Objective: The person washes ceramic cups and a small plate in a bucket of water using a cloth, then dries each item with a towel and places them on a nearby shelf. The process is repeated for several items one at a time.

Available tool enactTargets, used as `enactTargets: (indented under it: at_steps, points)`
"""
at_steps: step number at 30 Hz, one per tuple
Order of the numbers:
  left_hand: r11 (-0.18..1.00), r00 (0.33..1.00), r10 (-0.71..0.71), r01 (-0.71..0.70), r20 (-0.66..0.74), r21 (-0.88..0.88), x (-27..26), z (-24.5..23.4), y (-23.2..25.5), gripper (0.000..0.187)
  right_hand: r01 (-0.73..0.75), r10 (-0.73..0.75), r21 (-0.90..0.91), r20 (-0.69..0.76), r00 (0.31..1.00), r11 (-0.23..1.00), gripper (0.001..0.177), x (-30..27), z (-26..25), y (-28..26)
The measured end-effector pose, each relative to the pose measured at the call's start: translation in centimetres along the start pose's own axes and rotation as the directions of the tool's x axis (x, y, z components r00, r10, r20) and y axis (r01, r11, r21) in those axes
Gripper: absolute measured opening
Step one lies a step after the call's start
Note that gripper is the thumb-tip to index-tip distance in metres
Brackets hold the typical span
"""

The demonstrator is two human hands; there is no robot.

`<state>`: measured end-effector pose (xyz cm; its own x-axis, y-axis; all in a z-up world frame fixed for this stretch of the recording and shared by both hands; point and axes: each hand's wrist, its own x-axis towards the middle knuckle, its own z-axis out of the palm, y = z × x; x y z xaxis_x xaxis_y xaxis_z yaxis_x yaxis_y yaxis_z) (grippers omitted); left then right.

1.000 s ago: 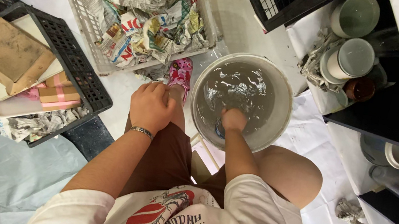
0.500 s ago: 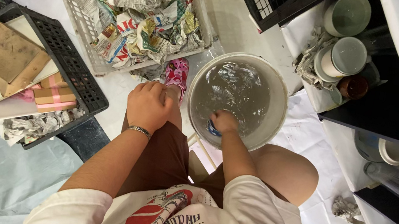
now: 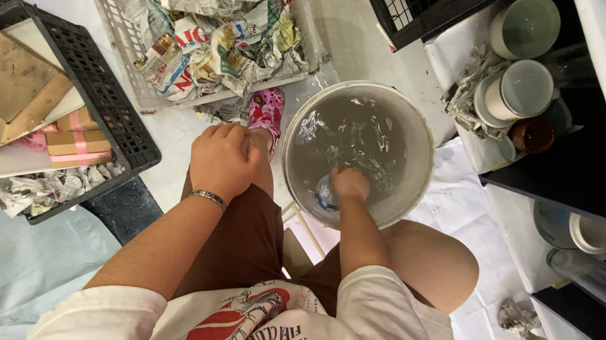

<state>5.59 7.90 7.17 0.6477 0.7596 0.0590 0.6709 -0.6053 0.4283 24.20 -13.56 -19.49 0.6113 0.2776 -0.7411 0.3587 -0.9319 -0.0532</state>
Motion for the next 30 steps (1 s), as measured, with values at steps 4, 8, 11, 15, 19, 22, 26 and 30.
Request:
enactTargets:
  at_steps: [4,8,11,15,19,22,26,30]
  points:
    - [1.0,1.0,-0.014,0.014,0.011,0.01,0.2,0.1,0.1,0.021,0.143,-0.161,0.252,0.053,0.986,0.957,0.059,0.2,0.7,0.9]
    - [1.0,1.0,-0.006,0.006,0.006,0.014,-0.1,0.2,0.1,0.022,0.076,-0.224,0.545,0.211,0.952,0.835,0.082,0.0,1.3,0.8]
    - [1.0,1.0,0.004,-0.004,-0.007,0.012,0.0,0.1,0.0,0.022,-0.099,-0.178,0.705,0.308,0.934,0.702,0.08,-0.3,1.4,0.0]
    - [1.0,1.0,-0.02,0.02,0.023,-0.002,-0.1,0.1,0.0,0.023,-0.183,-0.209,0.865,0.309,0.928,0.467,0.087,-0.3,1.3,-0.1]
    - [1.0,1.0,0.002,-0.002,0.003,-0.005,0.0,0.0,-0.2,0.022,-0.167,-0.209,0.89,0.276,0.938,0.425,0.082,0.0,1.6,-0.5]
    - [1.0,1.0,0.005,-0.005,0.001,0.005,-0.1,0.1,-0.1,0.021,-0.209,-0.133,0.879,0.29,0.948,0.429,0.078,0.0,1.7,-0.4]
    - [1.0,1.0,0.005,-0.005,0.0,0.001,0.0,0.0,-0.1,0.019,-0.06,0.006,0.847,0.067,0.998,0.528,0.074,-0.2,0.8,-0.1]
    - [1.0,1.0,0.018,-0.018,-0.002,-0.016,0.1,0.0,-0.3,0.019,0.212,-0.028,0.435,-0.392,0.92,0.875,0.078,-1.2,-0.7,-0.2]
